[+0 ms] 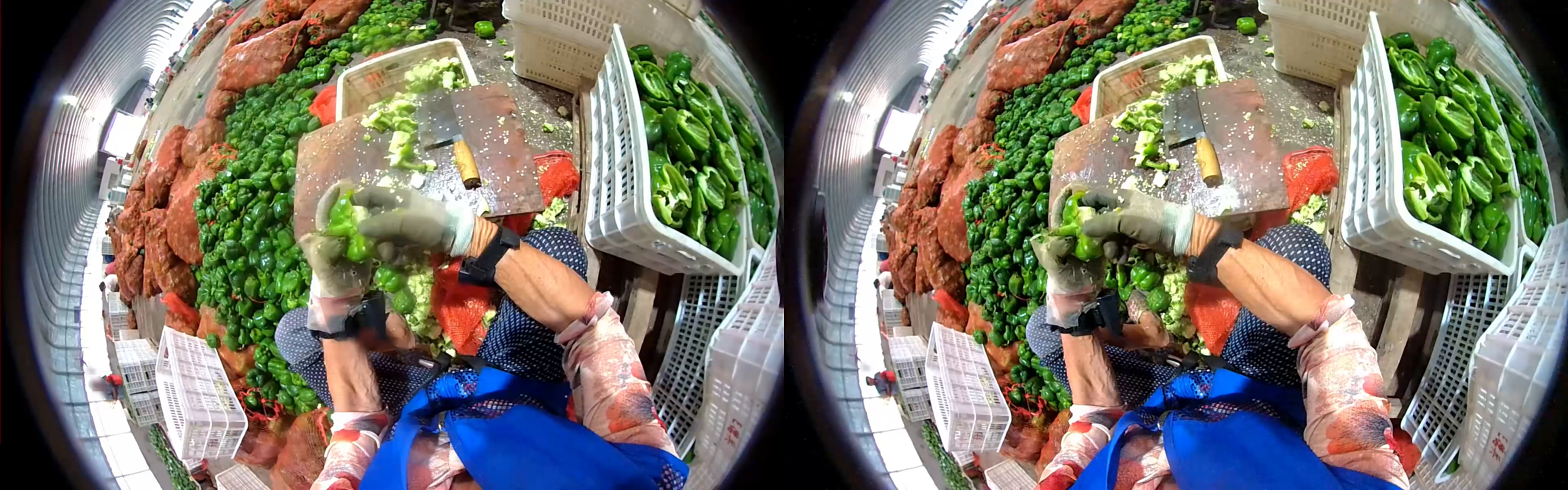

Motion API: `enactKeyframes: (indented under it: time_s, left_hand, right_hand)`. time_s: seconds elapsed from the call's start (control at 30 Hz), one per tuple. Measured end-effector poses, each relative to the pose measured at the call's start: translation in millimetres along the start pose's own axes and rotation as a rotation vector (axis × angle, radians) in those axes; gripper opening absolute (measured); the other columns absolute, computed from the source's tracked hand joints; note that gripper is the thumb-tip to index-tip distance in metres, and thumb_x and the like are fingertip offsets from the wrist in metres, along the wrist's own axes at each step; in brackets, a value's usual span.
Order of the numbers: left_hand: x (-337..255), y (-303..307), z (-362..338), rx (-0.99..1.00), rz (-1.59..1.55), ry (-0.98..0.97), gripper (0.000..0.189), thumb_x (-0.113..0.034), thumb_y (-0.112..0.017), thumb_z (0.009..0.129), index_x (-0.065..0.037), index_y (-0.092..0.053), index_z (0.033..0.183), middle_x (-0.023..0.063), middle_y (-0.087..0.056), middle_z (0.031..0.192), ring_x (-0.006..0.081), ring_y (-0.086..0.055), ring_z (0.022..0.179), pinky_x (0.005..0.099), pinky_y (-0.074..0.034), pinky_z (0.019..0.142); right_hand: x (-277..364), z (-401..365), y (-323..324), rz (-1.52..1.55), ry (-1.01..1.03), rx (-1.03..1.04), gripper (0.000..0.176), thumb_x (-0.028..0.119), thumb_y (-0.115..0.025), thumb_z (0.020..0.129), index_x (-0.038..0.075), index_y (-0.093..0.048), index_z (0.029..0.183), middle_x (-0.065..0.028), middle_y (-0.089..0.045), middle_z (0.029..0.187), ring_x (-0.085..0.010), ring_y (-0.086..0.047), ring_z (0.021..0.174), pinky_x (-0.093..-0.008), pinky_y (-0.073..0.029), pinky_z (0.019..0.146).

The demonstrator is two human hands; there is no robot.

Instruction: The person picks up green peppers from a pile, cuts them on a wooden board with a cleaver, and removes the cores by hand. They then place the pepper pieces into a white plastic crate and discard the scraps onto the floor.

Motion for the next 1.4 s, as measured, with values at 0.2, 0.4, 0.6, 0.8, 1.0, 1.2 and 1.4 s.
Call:
enactKeyframes:
  time_s: [0.2,0.4,0.6,0.8,1.0,1.2,1.4]
  left_hand:
    - [-3.6,5.8,3.4,0.01,0.05,0.087,0.062,-0.036,-0.063,0.082,-0.006,-0.043,0.132,0.0119,-0.055,0.119,0.0221,-0.06,0.101,0.0325,-0.055,0.082]
    - [19.0,43.0,-1.9,-0.11,0.366,0.071,0.051,-0.034,-0.058,0.09,-0.008,-0.043,0.132,0.0128,-0.058,0.119,0.0232,-0.061,0.102,0.0355,-0.054,0.084]
    - [3.3,19.1,-10.8,-0.131,0.02,0.246,0.056,-0.017,-0.066,0.081,-0.003,-0.045,0.13,0.0133,-0.056,0.121,0.0269,-0.058,0.108,0.0352,-0.05,0.092]
    - [3.4,20.7,-19.5,0.004,0.013,0.162,0.066,-0.046,-0.068,0.082,-0.001,-0.048,0.126,0.0105,-0.058,0.116,0.0206,-0.063,0.089,0.0336,-0.057,0.079]
    - [13.5,33.8,-10.5,-0.143,-0.101,0.092,0.066,-0.05,-0.063,0.082,-0.004,-0.049,0.127,0.0148,-0.058,0.119,0.029,-0.062,0.102,0.0408,-0.057,0.078]
    - [5.7,50.2,-12.5,-0.028,-0.174,0.016,0.073,-0.063,-0.051,0.084,-0.005,-0.049,0.128,0.0111,-0.059,0.12,0.0283,-0.063,0.1,0.0443,-0.056,0.08]
    - [-2.1,31.3,-7.4,-0.152,-0.124,-0.024,0.064,-0.048,-0.061,0.085,-0.005,-0.047,0.13,0.0104,-0.058,0.123,0.0274,-0.06,0.106,0.0408,-0.053,0.089]
  right_hand:
    - [18.0,6.0,-6.6,-0.273,0.09,0.005,0.047,0.025,-0.069,0.082,0.002,-0.048,0.117,-0.0063,-0.062,0.08,-0.0103,-0.058,0.058,-0.0249,-0.046,0.048]
    - [1.7,18.0,5.4,-0.961,0.152,-0.223,0.057,0.036,-0.071,0.075,0.001,-0.051,0.114,-0.0143,-0.063,0.095,-0.0207,-0.063,0.082,-0.0315,-0.052,0.073]
    - [3.8,10.0,3.2,-0.484,0.09,0.042,0.055,0.027,-0.072,0.075,0.001,-0.054,0.12,-0.0119,-0.064,0.101,-0.018,-0.062,0.085,-0.0296,-0.051,0.076]
    - [12.0,2.0,-7.2,-0.593,0.052,0.194,0.047,0.023,-0.07,0.076,0.004,-0.061,0.117,-0.0085,-0.065,0.097,-0.0125,-0.061,0.084,-0.0257,-0.051,0.074]
    - [16.1,9.3,3.1,-0.184,0.207,0.033,0.044,0.02,-0.074,0.077,0.005,-0.061,0.117,-0.0013,-0.064,0.094,-0.0079,-0.056,0.067,-0.0211,-0.048,0.059]
    - [16.6,33.9,52.5,-1.263,0.25,-0.454,0.065,0.044,-0.068,0.081,0.012,-0.048,0.133,-0.0171,-0.052,0.131,-0.0262,-0.064,0.094,-0.0366,-0.053,0.085]
    - [-11.7,18.4,5.4,-1.076,0.376,0.026,0.05,0.033,-0.068,0.082,0.008,-0.056,0.124,-0.0171,-0.06,0.118,-0.0292,-0.062,0.102,-0.0373,-0.051,0.089]
Point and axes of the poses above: each hand's wrist, its own z-axis towards the middle knuckle, its own y-axis out of the back of the hand, x = y × z, the point moved 3 cm from there along z, towards the middle knuckle
